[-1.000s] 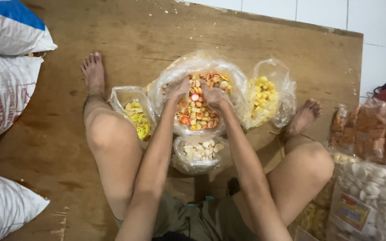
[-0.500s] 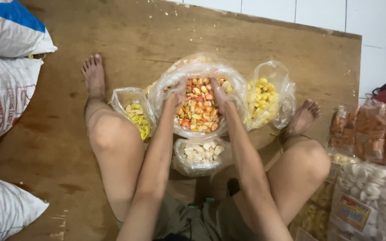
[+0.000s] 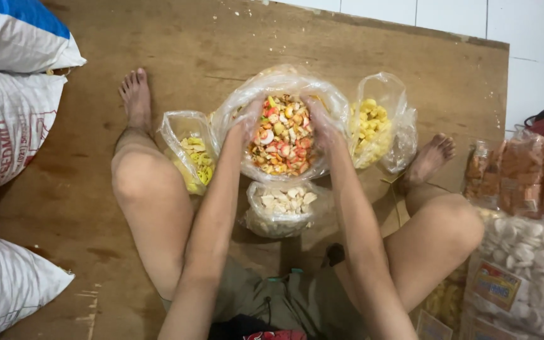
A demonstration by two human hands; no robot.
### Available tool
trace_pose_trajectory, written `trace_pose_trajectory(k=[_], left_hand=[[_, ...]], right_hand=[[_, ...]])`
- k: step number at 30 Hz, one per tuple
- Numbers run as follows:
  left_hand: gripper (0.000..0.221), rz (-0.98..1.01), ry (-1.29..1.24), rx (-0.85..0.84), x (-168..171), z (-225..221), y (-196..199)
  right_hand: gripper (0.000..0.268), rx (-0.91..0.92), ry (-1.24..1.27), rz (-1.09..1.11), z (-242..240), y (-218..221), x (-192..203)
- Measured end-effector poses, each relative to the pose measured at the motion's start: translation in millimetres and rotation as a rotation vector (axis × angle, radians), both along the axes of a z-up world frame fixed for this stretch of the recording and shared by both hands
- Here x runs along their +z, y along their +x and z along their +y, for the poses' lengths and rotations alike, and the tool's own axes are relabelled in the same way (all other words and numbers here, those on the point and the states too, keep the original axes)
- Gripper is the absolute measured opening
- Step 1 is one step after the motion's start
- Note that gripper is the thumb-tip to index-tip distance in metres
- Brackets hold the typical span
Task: Mixing and sorting snacks by hand into plastic bags for packaging
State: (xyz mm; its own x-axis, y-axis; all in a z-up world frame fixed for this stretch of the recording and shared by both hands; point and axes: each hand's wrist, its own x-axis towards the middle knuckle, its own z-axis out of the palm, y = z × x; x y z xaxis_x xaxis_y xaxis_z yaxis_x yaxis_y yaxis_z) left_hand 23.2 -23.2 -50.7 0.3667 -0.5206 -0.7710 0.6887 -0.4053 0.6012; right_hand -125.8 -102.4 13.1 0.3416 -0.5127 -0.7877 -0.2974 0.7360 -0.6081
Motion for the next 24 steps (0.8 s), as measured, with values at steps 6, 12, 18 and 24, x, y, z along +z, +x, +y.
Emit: trace_pose_trajectory(k=[6,12,18,24], left_hand=[[0.059,-0.288,-0.029,-0.113,62.3,18.6,-21.0],[0.082,-0.205,-0.058,-0.182,71.5,26.5,-9.1],[0.072,-0.726,0.163,-0.733,90.0,40.5,1.2],[0.063,-1.152,-0.297,-0.977,15.9,24.9,27.8]], right_hand=[[0.045,-0.014,-0.162,-0.045,34.8,4.6,97.3],[0.039,0.151,-0.257,-0.037,31.0,-3.3,92.2],[0.074,0.209,-0.207,0.028,33.9,-21.2,80.6],[0.050,0.781,-0.974,-0.042,-18.5,-20.6,19.1]])
